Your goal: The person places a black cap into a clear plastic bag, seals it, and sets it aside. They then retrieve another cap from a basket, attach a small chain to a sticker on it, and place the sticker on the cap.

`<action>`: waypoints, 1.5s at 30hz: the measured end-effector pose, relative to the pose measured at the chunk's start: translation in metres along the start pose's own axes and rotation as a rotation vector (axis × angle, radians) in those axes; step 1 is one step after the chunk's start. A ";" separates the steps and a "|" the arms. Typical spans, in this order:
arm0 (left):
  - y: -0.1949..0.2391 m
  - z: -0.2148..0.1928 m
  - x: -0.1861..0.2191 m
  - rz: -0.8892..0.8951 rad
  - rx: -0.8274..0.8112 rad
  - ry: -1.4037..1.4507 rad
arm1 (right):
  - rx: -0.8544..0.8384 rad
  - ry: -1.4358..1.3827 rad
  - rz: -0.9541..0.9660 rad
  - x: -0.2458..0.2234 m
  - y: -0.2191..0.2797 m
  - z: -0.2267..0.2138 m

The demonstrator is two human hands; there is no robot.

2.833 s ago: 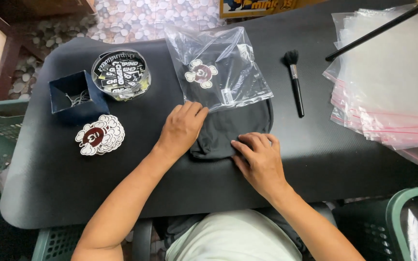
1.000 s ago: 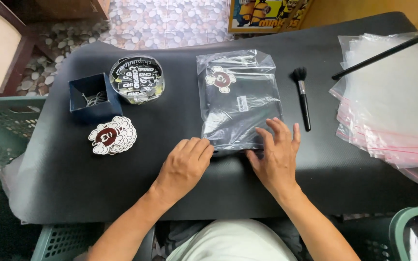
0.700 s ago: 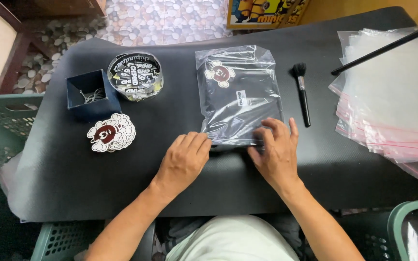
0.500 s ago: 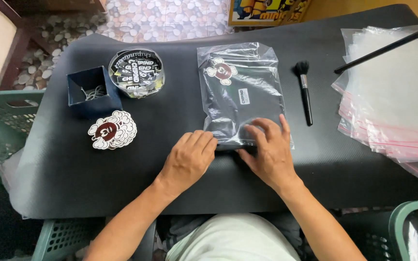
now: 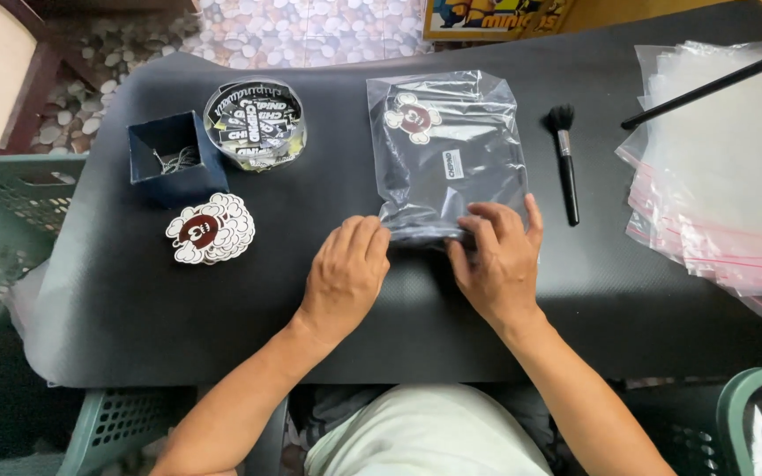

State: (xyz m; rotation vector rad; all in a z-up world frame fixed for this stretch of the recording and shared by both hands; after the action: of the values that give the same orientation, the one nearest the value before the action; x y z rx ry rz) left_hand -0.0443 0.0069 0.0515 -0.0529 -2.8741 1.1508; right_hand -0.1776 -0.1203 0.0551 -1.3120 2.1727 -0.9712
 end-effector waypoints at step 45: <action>0.046 0.091 -0.058 -1.091 -0.010 1.090 | 0.022 -0.161 -0.036 -0.005 -0.015 0.003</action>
State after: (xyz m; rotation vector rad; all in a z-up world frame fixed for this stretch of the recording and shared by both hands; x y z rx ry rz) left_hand 0.0091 -0.0254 -0.0473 0.5936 -1.5057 0.5502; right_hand -0.1642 -0.1216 0.0642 -1.3734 2.0192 -0.8690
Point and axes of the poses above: each hand's wrist, its own y-axis away from the middle knuckle, its own z-axis out of the palm, x = y × z, the point moved 7 cm from there along -y, towards the middle knuckle, and after that the axes turned 11 degrees about y, right-handed, at the moved point
